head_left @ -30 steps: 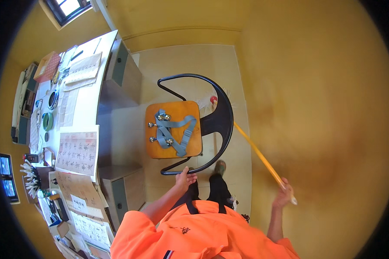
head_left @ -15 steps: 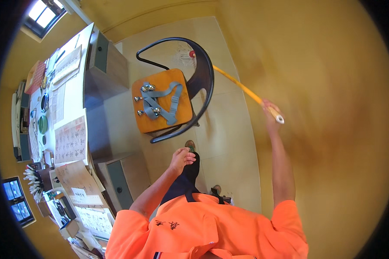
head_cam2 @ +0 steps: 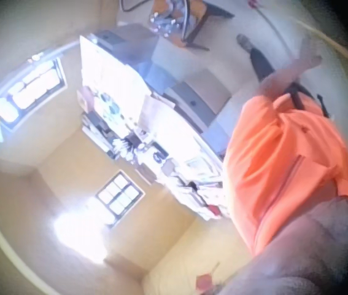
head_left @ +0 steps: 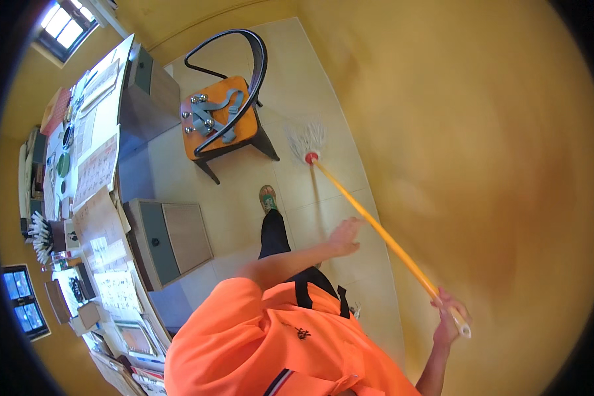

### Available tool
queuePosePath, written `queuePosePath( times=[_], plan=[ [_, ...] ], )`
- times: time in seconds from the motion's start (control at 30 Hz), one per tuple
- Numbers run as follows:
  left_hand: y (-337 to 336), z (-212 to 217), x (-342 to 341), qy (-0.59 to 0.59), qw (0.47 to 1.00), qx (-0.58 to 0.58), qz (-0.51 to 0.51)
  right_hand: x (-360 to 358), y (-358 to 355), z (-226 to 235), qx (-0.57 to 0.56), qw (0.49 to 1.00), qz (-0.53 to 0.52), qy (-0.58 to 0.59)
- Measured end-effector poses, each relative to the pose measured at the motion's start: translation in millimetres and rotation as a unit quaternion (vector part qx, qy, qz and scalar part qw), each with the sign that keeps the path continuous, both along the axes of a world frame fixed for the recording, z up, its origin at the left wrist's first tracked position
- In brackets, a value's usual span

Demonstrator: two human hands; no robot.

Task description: The person mops the tiled floor of a room using a string mop. They start by wringing the mop in a bucket outside, then enter the room and mop around furniture, including a table and chairs. The person moves a chair to clean underneath it and continues mopping the entire floor area.

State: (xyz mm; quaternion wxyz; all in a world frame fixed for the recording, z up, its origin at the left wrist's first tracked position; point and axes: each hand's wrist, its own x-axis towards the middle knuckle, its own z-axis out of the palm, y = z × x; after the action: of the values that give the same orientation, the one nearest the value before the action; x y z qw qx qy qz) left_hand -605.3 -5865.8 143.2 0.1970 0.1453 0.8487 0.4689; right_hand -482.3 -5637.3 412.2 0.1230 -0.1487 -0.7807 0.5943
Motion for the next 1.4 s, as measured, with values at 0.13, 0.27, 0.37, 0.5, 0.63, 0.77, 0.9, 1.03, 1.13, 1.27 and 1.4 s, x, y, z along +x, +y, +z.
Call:
queuePosePath(
  times=[0.13,0.27,0.37,0.5,0.63,0.77,0.9,1.03,1.13,1.27,1.4],
  plan=[
    [65,21,54,0.069,0.981,-0.067,-0.170,63,7,51,0.018,0.999,-0.007,-0.026],
    [93,9,93,0.006,0.964,-0.029,-0.263,103,40,63,-0.004,1.000,0.025,0.000],
    [84,-18,121,0.018,0.969,-0.055,-0.240,112,35,49,-0.031,0.999,0.009,0.011],
    [9,-28,109,0.010,0.957,-0.184,-0.224,97,-6,3,-0.085,0.994,0.062,0.019],
    [-89,-52,88,0.067,0.962,-0.242,-0.111,75,-84,-28,-0.048,0.984,0.174,0.008],
    [-188,-87,61,0.117,0.936,-0.323,0.084,52,-178,-83,-0.041,0.946,0.318,0.054],
    [-264,-92,30,0.141,0.927,-0.312,0.150,19,-261,-146,0.029,0.903,0.416,0.106],
    [-298,-109,21,0.223,0.917,-0.269,0.192,-17,-309,-205,0.063,0.879,0.460,0.109],
    [-309,-106,11,0.221,0.913,-0.285,0.188,-28,-324,-217,0.077,0.875,0.470,0.084],
    [-307,-107,14,0.201,0.923,-0.235,0.230,-6,-309,-181,0.085,0.881,0.458,0.080],
    [-253,-105,31,0.200,0.967,-0.150,0.046,37,-244,-119,0.120,0.885,0.449,0.034]
  ],
)
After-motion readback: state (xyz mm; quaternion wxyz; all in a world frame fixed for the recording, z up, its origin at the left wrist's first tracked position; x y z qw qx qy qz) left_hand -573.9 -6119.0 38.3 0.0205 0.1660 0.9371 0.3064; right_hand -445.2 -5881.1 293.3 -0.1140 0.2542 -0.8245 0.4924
